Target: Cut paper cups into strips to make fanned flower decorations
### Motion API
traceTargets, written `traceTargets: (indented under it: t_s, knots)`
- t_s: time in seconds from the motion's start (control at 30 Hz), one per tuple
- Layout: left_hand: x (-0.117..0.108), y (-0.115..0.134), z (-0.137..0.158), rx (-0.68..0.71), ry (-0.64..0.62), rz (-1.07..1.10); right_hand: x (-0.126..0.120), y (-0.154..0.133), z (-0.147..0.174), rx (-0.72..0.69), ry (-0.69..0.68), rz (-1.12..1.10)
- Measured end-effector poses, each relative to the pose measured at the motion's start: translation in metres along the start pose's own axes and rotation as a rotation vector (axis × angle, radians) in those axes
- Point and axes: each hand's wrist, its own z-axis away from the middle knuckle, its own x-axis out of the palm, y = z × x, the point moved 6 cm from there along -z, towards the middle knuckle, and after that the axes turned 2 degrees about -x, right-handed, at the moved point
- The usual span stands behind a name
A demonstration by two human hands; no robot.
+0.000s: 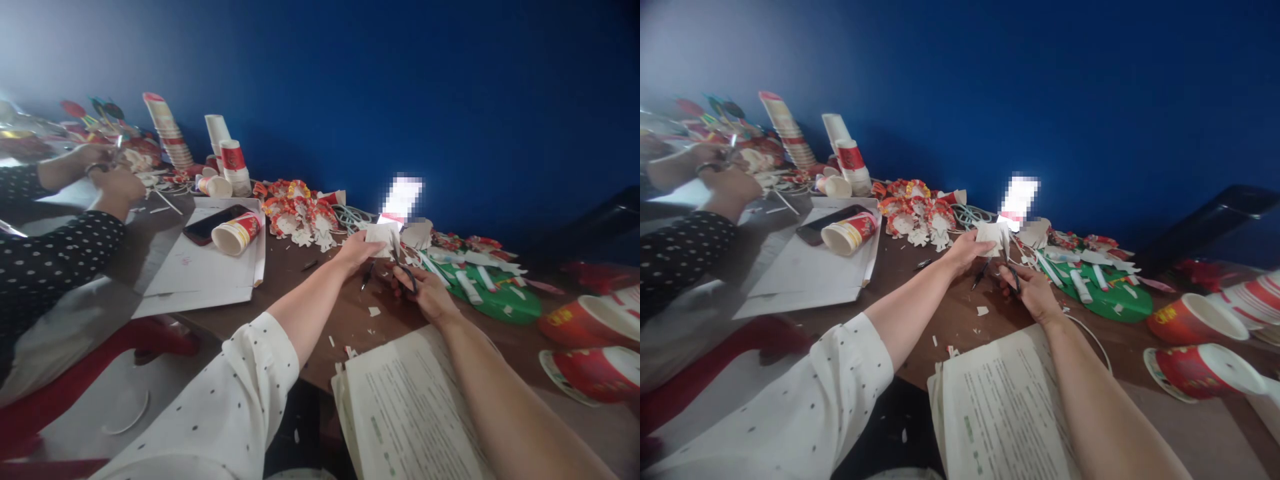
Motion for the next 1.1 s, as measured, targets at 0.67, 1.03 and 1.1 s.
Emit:
traceTargets:
  t_s: [0.67,1.03,1.1]
  knots:
    - [-0.001,0.004,0.003,0.024,0.011,-0.118,-0.001,-0.006,0.002,-0.029,0.014,0.085]
    - [0.000,0.008,0.005,0.016,0.008,-0.145,-0.005,-0.008,0.000,-0.079,0.025,0.168]
    - [0.000,0.009,0.006,0.015,0.006,-0.139,-0.005,-0.007,0.000,-0.087,0.024,0.173]
